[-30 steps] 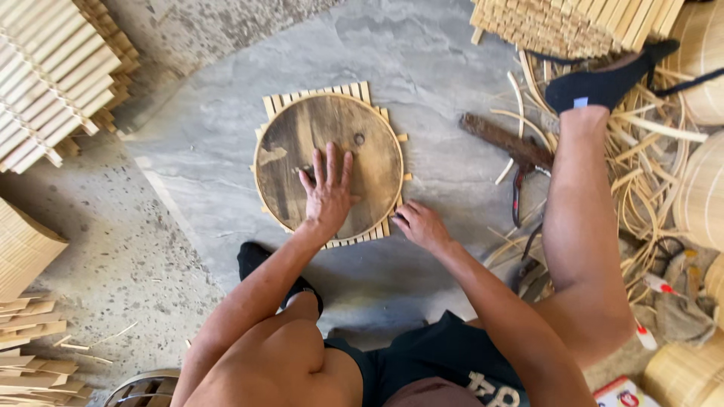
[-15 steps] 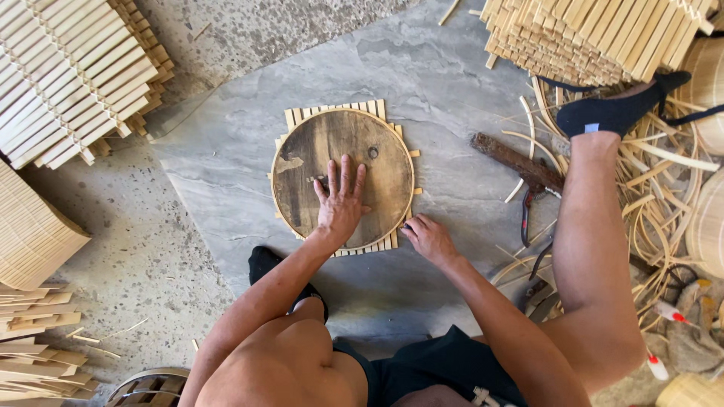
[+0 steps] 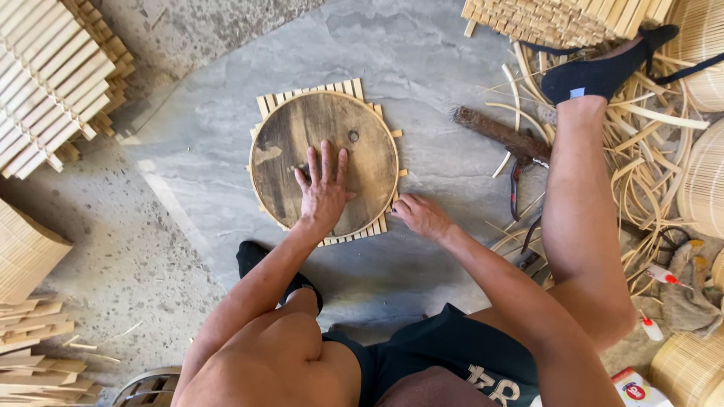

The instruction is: The person sits on the floor and repeatedly places a circular wooden template onto a rectangular bamboo mat to mark or align the slats. The person then removes the template and repeats the process on a new mat from a nearby stack.

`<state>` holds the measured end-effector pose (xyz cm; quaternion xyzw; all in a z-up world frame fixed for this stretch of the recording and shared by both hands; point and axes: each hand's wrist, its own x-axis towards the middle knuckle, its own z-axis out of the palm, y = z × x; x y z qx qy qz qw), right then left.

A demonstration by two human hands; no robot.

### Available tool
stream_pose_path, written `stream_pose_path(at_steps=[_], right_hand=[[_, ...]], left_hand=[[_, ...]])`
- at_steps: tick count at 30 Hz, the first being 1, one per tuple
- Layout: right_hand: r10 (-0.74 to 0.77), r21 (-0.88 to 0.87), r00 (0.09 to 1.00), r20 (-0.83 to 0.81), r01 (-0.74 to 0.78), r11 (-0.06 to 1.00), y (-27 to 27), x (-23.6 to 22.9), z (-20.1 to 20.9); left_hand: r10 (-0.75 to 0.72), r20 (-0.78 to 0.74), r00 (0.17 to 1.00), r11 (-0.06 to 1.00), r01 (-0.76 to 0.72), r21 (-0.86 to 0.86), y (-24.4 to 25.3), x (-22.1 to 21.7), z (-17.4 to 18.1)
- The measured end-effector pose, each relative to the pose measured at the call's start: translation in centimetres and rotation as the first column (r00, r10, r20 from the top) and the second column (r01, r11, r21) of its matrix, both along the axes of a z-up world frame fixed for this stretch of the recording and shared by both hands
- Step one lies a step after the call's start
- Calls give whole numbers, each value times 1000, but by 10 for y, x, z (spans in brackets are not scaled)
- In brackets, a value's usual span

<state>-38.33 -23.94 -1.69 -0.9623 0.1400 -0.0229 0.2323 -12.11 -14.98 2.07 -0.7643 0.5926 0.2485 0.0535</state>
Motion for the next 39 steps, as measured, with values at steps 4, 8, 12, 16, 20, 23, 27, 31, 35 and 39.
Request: stream_pose_path(at_steps=[4, 8, 12, 16, 20, 23, 27, 31, 35, 39], right_hand=[[-17, 34, 998, -52, 19, 999, 3, -2, -4], [-11, 43, 1000, -12, 11, 999, 2, -3, -8], [-13, 37, 999, -40, 14, 999, 3, -3, -11], [-13, 32, 999, -49, 14, 999, 3, -5, -11], [2, -10, 1000, 19, -2, 1000, 7, -3, -11], [-11, -3, 1000, 8, 11, 1000, 8, -1, -12], [-52, -21, 999, -2, 52, 998, 6, -3, -13], [-122, 31, 992, -14, 122, 992, 12, 3, -12], [-298, 236, 953, -60, 303, 923, 8, -1, 10], [-512, 380, 859, 2, 473, 795, -1, -16, 33]], left_hand=[[1, -5, 1000, 1000, -1, 7, 3, -1, 0], [-6, -3, 1000, 1000, 6, -2, 0, -2, -3], [-3, -6, 1000, 1000, 3, -1, 2, -1, -7], [2, -4, 1000, 1000, -2, -3, 2, -3, -6], [9, 4, 1000, 1000, -9, -19, 3, -2, -6], [14, -7, 1000, 1000, -14, 0, 4, -1, -4], [9, -12, 1000, 1000, -9, 17, 4, -4, 1], [19, 12, 1000, 1000, -19, -8, 7, 2, 2], [43, -38, 998, 999, -44, -8, 7, 3, 3], [84, -142, 986, 994, -93, -60, 14, 7, 2]])
